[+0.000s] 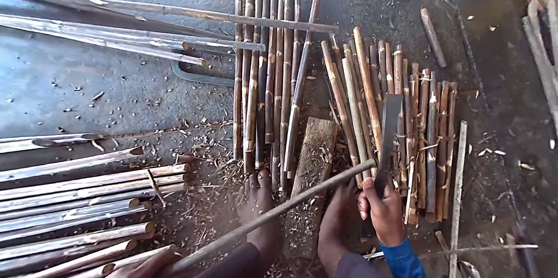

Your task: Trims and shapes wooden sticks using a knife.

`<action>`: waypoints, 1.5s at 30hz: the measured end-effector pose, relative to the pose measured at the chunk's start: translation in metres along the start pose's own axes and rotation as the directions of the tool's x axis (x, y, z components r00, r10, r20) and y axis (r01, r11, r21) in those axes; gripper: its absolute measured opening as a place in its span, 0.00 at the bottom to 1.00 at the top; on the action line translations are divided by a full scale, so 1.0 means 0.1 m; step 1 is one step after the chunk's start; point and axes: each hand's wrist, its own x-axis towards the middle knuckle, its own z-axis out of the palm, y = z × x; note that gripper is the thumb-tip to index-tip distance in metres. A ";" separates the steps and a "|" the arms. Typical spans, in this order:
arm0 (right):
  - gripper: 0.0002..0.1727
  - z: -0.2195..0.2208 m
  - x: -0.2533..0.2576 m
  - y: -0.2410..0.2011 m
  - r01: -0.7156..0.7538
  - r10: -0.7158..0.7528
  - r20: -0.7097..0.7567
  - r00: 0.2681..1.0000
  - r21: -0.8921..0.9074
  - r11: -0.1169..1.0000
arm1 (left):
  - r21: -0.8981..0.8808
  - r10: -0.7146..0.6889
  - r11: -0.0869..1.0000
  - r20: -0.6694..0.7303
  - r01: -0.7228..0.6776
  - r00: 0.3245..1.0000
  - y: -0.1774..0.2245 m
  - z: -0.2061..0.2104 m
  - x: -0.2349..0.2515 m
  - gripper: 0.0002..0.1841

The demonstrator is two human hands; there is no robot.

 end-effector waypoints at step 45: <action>0.24 0.33 -0.13 -0.09 0.304 -0.234 0.208 0.950 -0.430 0.850 | 0.127 0.386 0.922 -0.356 -0.365 0.851 0.76 0.09 1.04 0.32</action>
